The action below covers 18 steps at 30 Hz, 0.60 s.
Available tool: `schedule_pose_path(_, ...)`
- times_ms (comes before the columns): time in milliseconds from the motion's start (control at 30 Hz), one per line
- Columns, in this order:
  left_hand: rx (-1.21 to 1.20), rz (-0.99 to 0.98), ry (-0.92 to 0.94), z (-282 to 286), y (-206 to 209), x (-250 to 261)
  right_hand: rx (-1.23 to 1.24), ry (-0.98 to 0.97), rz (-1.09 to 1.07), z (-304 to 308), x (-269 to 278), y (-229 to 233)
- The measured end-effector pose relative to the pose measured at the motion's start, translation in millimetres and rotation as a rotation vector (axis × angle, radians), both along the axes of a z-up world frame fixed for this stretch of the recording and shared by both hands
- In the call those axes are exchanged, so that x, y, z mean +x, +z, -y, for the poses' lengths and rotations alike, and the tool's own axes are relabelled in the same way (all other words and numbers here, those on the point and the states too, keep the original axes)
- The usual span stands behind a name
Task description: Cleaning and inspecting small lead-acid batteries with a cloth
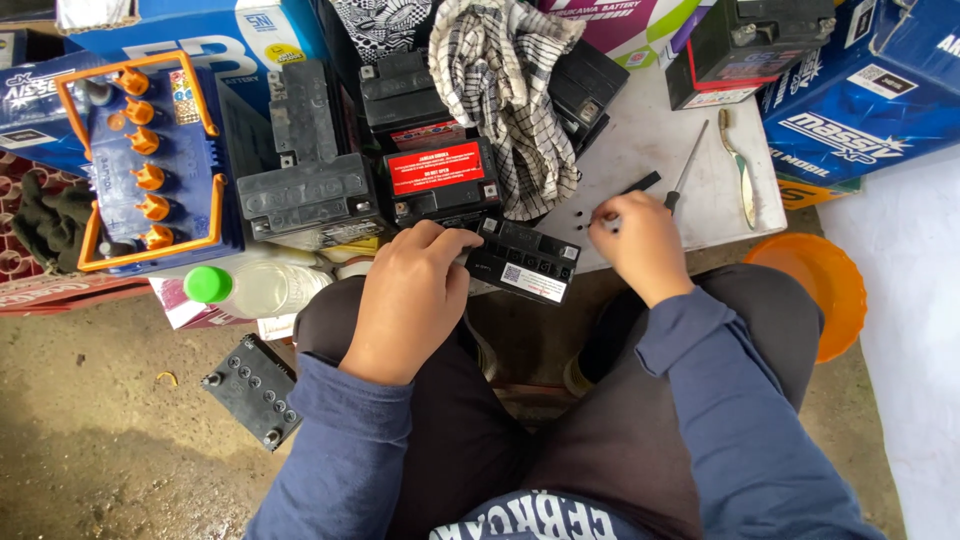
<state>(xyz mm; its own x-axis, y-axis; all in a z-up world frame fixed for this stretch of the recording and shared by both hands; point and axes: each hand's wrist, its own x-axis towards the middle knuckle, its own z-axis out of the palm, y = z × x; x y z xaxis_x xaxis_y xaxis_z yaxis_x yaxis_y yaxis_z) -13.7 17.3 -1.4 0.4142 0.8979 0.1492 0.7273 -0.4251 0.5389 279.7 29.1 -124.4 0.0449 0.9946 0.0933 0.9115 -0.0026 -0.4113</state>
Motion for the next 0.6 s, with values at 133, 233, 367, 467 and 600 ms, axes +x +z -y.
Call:
schedule_pose_path(133,0.000,0.021,0.006,-1.6,-3.7,-0.1,0.309,0.016,-0.300,7.9,-12.2,35.7)
schedule_pose_path(233,0.005,0.046,-0.003,-3.1,-2.1,2.9,0.379,0.064,-0.437,20.5,-36.5,72.3)
schedule_pose_path(367,-0.029,0.054,-0.029,-5.7,1.1,0.0,0.439,0.268,-0.416,27.6,-72.3,89.4)
schedule_pose_path(467,-0.062,0.062,-0.051,-7.2,0.2,-2.0,0.472,0.374,-0.273,25.4,-88.1,90.6)
schedule_pose_path(600,-0.081,0.055,-0.065,-7.7,-1.8,-5.8,0.496,0.419,-0.064,18.7,-95.5,92.7)
